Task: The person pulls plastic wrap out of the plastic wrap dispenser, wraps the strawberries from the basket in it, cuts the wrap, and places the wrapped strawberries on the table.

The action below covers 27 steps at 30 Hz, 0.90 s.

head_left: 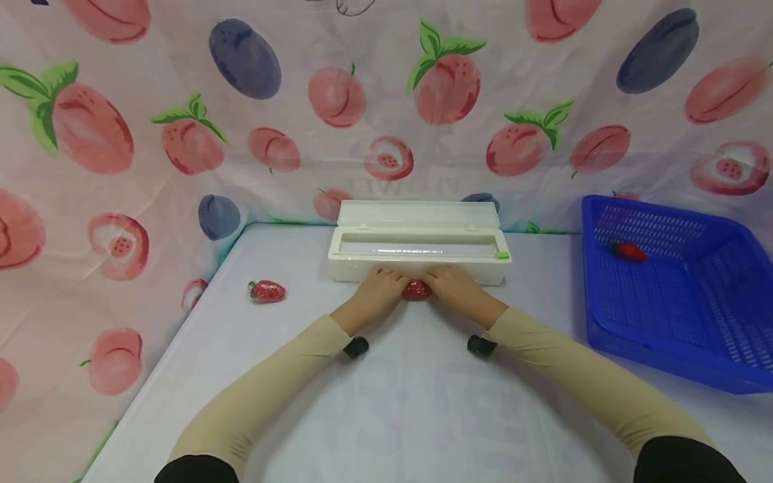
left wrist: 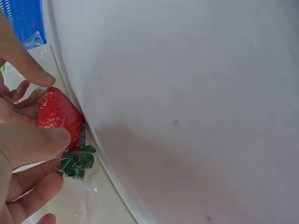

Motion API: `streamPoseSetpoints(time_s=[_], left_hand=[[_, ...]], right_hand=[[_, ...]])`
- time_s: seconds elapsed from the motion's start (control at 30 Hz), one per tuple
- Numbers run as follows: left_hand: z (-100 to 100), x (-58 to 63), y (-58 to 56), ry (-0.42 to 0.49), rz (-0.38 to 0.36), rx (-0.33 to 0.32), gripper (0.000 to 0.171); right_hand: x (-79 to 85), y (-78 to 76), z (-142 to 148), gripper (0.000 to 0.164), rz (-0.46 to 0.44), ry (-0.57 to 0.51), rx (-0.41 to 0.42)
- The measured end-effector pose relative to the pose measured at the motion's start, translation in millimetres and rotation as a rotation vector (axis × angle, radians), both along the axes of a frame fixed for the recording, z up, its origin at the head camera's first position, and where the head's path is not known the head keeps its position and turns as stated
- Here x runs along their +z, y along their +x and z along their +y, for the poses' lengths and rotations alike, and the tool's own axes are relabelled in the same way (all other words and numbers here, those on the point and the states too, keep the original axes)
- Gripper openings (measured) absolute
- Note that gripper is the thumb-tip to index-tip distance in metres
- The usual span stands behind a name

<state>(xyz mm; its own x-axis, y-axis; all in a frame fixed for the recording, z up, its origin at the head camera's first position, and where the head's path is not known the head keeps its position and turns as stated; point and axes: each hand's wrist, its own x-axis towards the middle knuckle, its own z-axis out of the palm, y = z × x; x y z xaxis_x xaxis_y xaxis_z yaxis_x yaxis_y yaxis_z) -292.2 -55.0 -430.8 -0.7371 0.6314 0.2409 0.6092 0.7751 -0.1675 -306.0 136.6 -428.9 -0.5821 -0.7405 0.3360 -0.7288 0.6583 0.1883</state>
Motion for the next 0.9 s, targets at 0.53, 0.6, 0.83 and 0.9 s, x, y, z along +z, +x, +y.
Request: streamPoseSetpoints(time_s=[0.53, 0.6, 0.83, 0.9], left_hand=[[-1.9, -2.6, -1.5, 0.027, -0.055, 0.067, 0.033], [-1.2, -3.1, -2.0, 0.028, -0.094, 0.078, 0.034], [1.6, 4.6, -2.1, 0.014, -0.255, 0.115, 0.041], [2.4, 5.8, -2.3, 0.007, -0.277, 0.119, 0.042]], right_hand=[[1.1, 0.9, 3.9, 0.043, -0.106, -0.037, -0.014], [0.8, 0.4, 2.8, 0.043, -0.131, -0.039, -0.028], [1.1, -1.4, -2.2, 0.044, -0.229, -0.025, -0.097], [1.7, -1.4, -3.9, 0.044, -0.227, -0.005, -0.108]])
